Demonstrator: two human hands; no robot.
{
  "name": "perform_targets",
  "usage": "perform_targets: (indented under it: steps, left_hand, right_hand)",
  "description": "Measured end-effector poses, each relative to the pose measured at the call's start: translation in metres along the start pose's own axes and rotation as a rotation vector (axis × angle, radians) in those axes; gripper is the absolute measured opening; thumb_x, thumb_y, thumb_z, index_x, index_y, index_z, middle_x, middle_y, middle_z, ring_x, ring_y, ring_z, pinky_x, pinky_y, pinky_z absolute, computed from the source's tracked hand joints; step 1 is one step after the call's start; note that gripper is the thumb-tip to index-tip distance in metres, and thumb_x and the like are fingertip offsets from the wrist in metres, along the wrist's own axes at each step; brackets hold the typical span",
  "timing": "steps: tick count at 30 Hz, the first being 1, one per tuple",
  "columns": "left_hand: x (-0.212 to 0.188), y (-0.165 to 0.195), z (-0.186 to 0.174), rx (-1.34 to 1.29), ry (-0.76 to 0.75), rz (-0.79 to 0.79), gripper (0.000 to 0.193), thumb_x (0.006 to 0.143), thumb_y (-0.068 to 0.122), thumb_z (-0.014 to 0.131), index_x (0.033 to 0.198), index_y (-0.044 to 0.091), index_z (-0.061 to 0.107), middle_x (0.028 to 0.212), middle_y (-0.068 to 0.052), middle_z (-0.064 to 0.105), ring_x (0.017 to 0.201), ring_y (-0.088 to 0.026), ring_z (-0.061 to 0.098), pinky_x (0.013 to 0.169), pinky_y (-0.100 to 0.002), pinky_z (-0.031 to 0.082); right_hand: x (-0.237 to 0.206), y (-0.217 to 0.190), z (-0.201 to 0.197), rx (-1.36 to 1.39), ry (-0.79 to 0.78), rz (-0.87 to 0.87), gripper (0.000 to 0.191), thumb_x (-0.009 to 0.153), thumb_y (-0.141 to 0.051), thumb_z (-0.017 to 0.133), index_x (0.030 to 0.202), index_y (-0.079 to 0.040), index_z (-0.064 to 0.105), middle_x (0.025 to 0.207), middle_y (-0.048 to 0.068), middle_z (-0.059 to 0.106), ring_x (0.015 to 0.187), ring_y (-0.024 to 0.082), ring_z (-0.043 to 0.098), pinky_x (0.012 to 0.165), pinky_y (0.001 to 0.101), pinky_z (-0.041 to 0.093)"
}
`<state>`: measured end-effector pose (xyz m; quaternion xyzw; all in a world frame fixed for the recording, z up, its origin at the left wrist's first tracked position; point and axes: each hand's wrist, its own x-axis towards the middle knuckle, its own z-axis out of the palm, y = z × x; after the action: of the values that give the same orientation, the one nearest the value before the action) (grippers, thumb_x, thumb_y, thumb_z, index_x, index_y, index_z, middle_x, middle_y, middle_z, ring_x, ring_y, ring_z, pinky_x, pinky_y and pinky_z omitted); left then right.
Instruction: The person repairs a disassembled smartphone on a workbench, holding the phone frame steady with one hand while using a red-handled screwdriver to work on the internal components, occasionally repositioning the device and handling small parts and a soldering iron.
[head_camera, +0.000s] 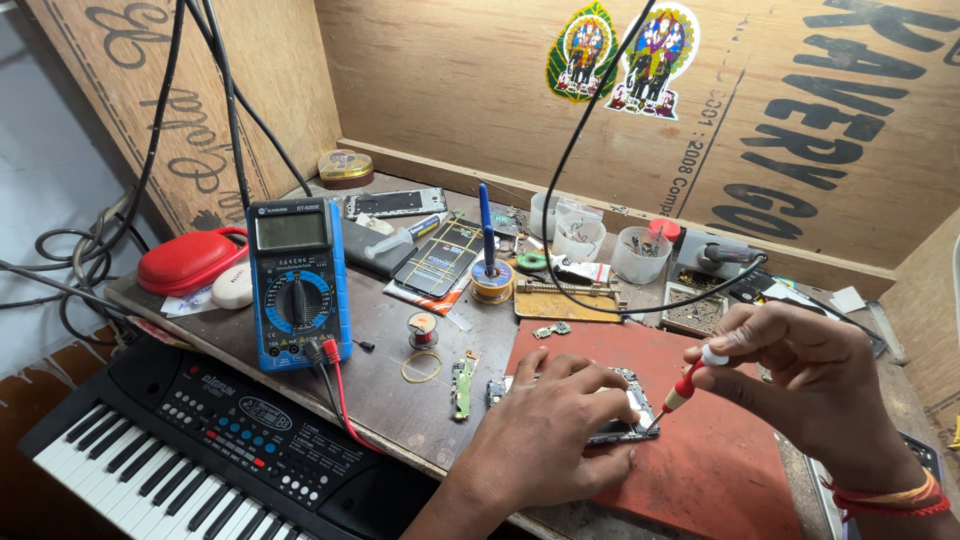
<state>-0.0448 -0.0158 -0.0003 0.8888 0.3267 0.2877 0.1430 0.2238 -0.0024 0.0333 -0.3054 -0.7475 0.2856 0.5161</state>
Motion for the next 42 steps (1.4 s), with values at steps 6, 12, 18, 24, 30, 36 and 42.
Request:
perform_targets:
  steps: [6,12,18,24,30,36,42]
  left_hand:
    - [0.0,0.001,0.001,-0.008,0.008,-0.001,0.034,0.085,0.04,0.071,0.111,0.017,0.074,0.126,-0.003,0.066,0.129,-0.028,0.054,0.117,-0.056,0.029]
    - [0.0,0.0,0.001,0.008,0.016,0.008,0.034,0.084,0.038,0.071,0.111,0.018,0.074,0.128,-0.003,0.066,0.129,-0.028,0.055,0.117,-0.059,0.027]
    - [0.001,-0.001,0.001,0.017,-0.019,-0.012,0.033,0.086,0.04,0.072,0.11,0.017,0.073,0.126,-0.003,0.066,0.129,-0.029,0.054,0.117,-0.058,0.028]
    - [0.0,0.0,0.001,0.005,0.007,0.009,0.034,0.085,0.041,0.071,0.109,0.017,0.073,0.126,-0.003,0.066,0.13,-0.028,0.054,0.115,-0.057,0.03]
    - [0.0,0.0,0.0,-0.004,0.008,-0.005,0.033,0.086,0.04,0.071,0.111,0.018,0.074,0.122,-0.004,0.067,0.131,-0.027,0.055,0.117,-0.06,0.027]
    - [-0.001,0.0,0.001,0.015,0.033,0.015,0.034,0.086,0.041,0.071,0.11,0.017,0.073,0.127,-0.003,0.067,0.13,-0.029,0.054,0.117,-0.059,0.028]
    - [0.0,-0.001,0.001,0.005,0.006,0.0,0.035,0.087,0.043,0.071,0.111,0.016,0.073,0.125,-0.004,0.066,0.132,-0.028,0.053,0.117,-0.06,0.026]
  right_hand:
    - [0.001,-0.005,0.001,0.104,-0.106,0.044,0.027,0.081,0.009,0.074,0.105,-0.002,0.071,0.103,0.016,0.075,0.1,0.025,0.077,0.082,0.0407,0.063]
    - [0.001,0.001,0.005,0.131,-0.094,0.041,0.033,0.08,0.015,0.081,0.11,0.002,0.073,0.11,0.02,0.068,0.1,0.025,0.072,0.085,0.0417,0.066]
    - [0.003,-0.003,0.007,0.154,-0.103,0.062,0.024,0.082,0.011,0.075,0.104,0.001,0.072,0.104,0.019,0.075,0.098,0.025,0.076,0.083,0.0405,0.067]
    - [0.001,-0.009,0.006,0.055,-0.109,-0.017,0.028,0.081,0.009,0.074,0.105,-0.001,0.067,0.114,0.017,0.071,0.114,0.025,0.072,0.095,0.0417,0.058]
    - [0.005,-0.006,0.011,0.204,-0.099,-0.016,0.027,0.086,0.012,0.08,0.107,0.0,0.068,0.107,0.015,0.069,0.104,0.024,0.073,0.086,0.0438,0.062]
    - [0.003,-0.007,0.009,0.085,-0.105,0.032,0.025,0.08,0.009,0.075,0.101,-0.001,0.067,0.104,0.014,0.073,0.103,0.023,0.075,0.083,0.0422,0.062]
    - [0.002,-0.01,0.006,0.04,-0.139,-0.031,0.032,0.077,0.009,0.077,0.105,-0.001,0.065,0.115,0.016,0.07,0.114,0.024,0.071,0.094,0.041,0.063]
